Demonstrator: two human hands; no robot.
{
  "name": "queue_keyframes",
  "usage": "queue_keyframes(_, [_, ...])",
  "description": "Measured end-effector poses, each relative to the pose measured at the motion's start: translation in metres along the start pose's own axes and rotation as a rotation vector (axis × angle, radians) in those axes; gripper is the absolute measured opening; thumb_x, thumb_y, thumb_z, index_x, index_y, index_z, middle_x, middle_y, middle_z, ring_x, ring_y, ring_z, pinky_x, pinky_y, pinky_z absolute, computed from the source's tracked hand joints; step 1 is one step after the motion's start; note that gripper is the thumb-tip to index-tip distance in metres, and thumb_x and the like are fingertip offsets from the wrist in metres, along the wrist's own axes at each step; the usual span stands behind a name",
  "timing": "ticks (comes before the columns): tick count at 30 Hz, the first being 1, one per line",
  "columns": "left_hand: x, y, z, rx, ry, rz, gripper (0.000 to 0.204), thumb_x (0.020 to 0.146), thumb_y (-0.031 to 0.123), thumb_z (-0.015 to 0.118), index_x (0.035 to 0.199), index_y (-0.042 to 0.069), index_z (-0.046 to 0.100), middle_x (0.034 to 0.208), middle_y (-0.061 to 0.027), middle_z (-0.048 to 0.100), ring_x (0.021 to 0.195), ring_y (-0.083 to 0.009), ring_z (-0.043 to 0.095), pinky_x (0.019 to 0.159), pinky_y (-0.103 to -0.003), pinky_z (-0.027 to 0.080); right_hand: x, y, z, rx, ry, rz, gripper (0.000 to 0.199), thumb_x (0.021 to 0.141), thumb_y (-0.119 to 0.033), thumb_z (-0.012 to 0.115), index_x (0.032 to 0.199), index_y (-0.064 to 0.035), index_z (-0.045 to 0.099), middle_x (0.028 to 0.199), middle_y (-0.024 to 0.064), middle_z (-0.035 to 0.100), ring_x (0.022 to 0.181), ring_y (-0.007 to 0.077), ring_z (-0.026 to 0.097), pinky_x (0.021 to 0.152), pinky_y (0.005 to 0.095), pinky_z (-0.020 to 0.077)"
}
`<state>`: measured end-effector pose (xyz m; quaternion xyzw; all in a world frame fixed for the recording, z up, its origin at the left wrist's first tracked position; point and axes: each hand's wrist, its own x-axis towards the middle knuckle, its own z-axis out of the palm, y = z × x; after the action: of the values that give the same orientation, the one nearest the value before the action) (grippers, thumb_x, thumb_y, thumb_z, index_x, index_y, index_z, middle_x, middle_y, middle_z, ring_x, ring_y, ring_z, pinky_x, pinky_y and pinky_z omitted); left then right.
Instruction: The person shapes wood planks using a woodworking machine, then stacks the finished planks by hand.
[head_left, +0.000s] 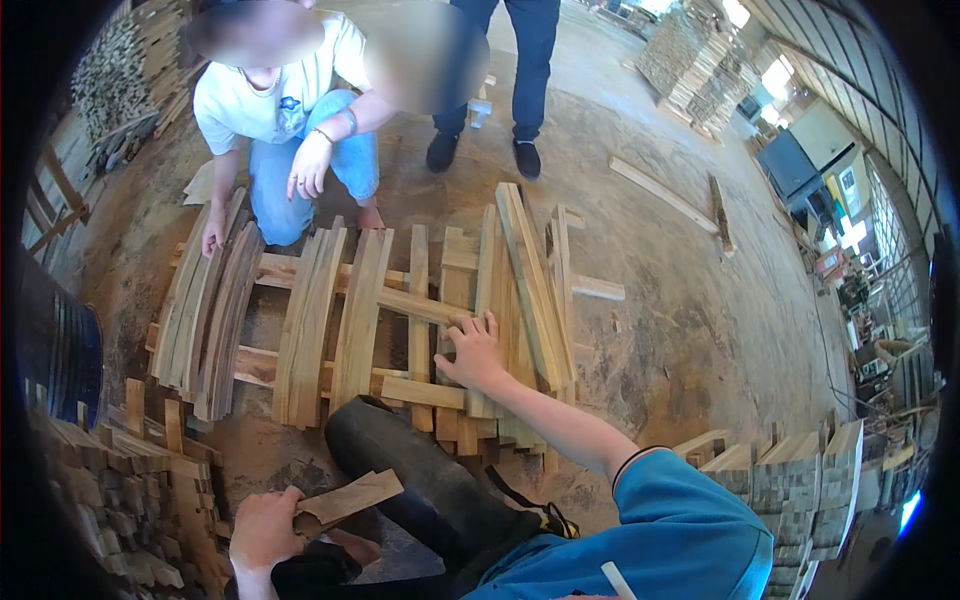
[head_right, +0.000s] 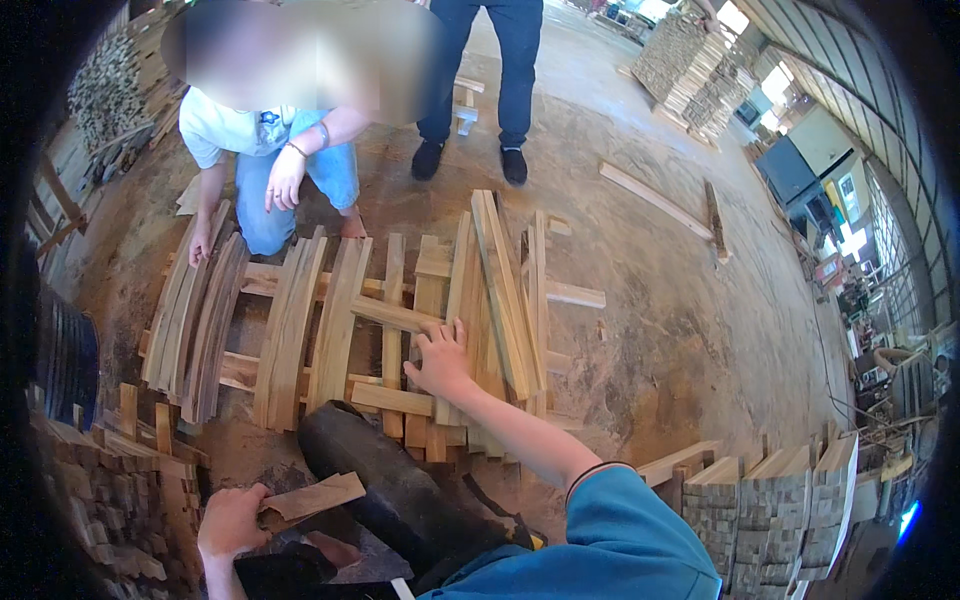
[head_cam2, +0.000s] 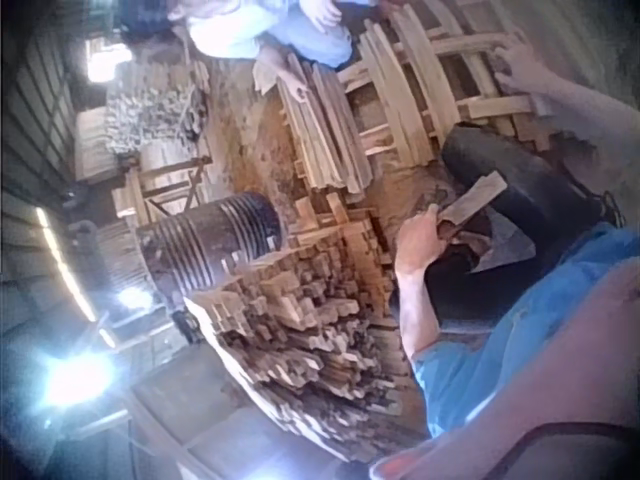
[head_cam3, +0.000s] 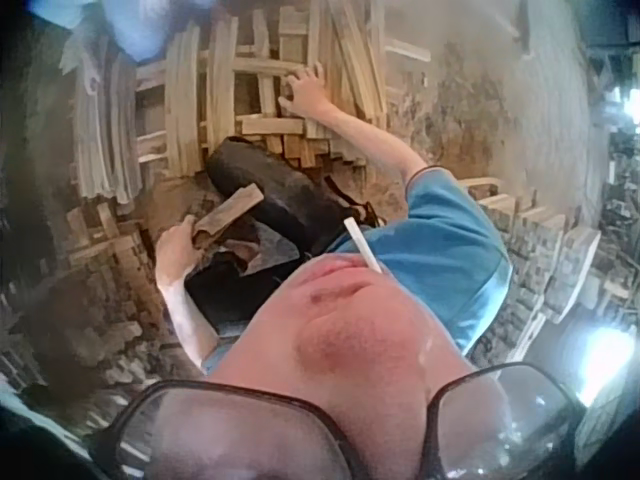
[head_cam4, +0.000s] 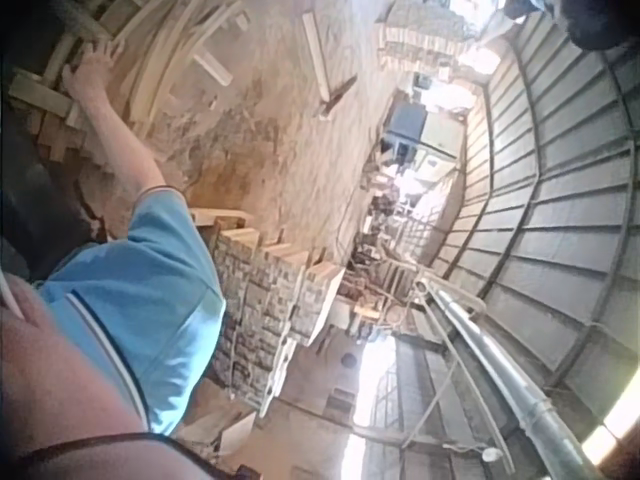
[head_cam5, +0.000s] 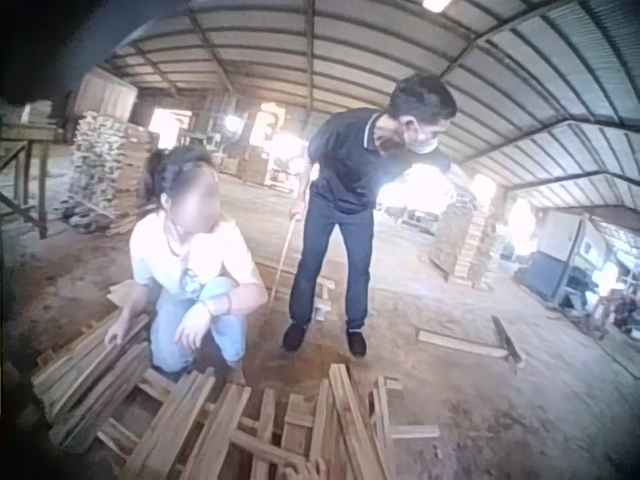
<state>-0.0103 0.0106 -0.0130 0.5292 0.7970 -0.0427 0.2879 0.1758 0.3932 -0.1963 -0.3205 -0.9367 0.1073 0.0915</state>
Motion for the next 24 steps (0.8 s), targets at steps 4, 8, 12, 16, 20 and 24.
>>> queue_keyframes(4, [0.0022,0.0018,-0.0023,0.000,0.009,0.020,0.043,0.064,0.012,0.079,0.104,0.008,0.066,0.087,-0.0163,0.071,0.087,-0.0374,0.069,0.079,-0.048,0.053,-0.0003,0.0023,-0.0010,0.003,0.013,-0.006,0.040,0.081,-0.041,0.075,0.107,-0.0116,0.068,0.129,0.0105,0.056,0.129,0.0297,0.049,0.123,0.0584,0.0153])
queue_keyframes(8, [0.0032,-0.0005,0.0010,0.003,-0.015,-0.042,0.046,0.063,0.016,0.082,0.106,0.009,0.066,0.087,-0.0163,0.070,0.090,-0.0381,0.068,0.082,-0.049,0.051,0.0004,0.0011,-0.0006,0.024,0.023,-0.008,0.040,0.081,-0.041,0.075,0.107,-0.0117,0.068,0.129,0.0104,0.056,0.129,0.0297,0.049,0.123,0.0584,0.0154])
queue_keyframes(12, [0.0047,0.0020,-0.0024,0.002,-0.002,-0.049,0.047,0.063,0.019,0.084,0.106,0.010,0.066,0.087,-0.0173,0.070,0.091,-0.0390,0.067,0.082,-0.050,0.051,0.0004,-0.0004,-0.0052,0.030,-0.018,0.009,0.041,0.082,-0.039,0.074,0.110,-0.0102,0.067,0.132,0.0110,0.055,0.132,0.0291,0.047,0.124,0.0567,0.0126])
queue_keyframes(16, [0.0068,0.0001,-0.0027,0.015,-0.055,-0.041,0.046,0.065,0.018,0.083,0.107,0.008,0.066,0.086,-0.0168,0.071,0.089,-0.0377,0.068,0.082,-0.047,0.051,0.0009,-0.0016,-0.0068,0.024,-0.029,0.011,0.041,0.082,-0.040,0.074,0.111,-0.0103,0.068,0.132,0.0109,0.055,0.133,0.0286,0.046,0.124,0.0566,0.0130])
queue_keyframes(20, [0.0050,-0.0007,-0.0016,0.009,-0.036,-0.026,0.044,0.066,0.018,0.082,0.106,0.008,0.066,0.087,-0.0151,0.072,0.089,-0.0364,0.068,0.082,-0.046,0.050,0.0016,-0.0015,-0.0069,0.005,-0.058,0.020,0.042,0.083,-0.041,0.073,0.111,-0.0107,0.068,0.132,0.0109,0.055,0.134,0.0282,0.046,0.124,0.0564,0.0130])
queue_keyframes(24, [0.0017,-0.0008,0.0029,-0.003,0.011,0.000,0.044,0.066,0.017,0.082,0.107,0.008,0.066,0.090,-0.0142,0.072,0.091,-0.0356,0.068,0.082,-0.046,0.050,0.0016,-0.0015,-0.0057,0.010,-0.056,0.020,0.041,0.083,-0.041,0.073,0.111,-0.0109,0.069,0.133,0.0108,0.055,0.134,0.0279,0.045,0.124,0.0561,0.0125])
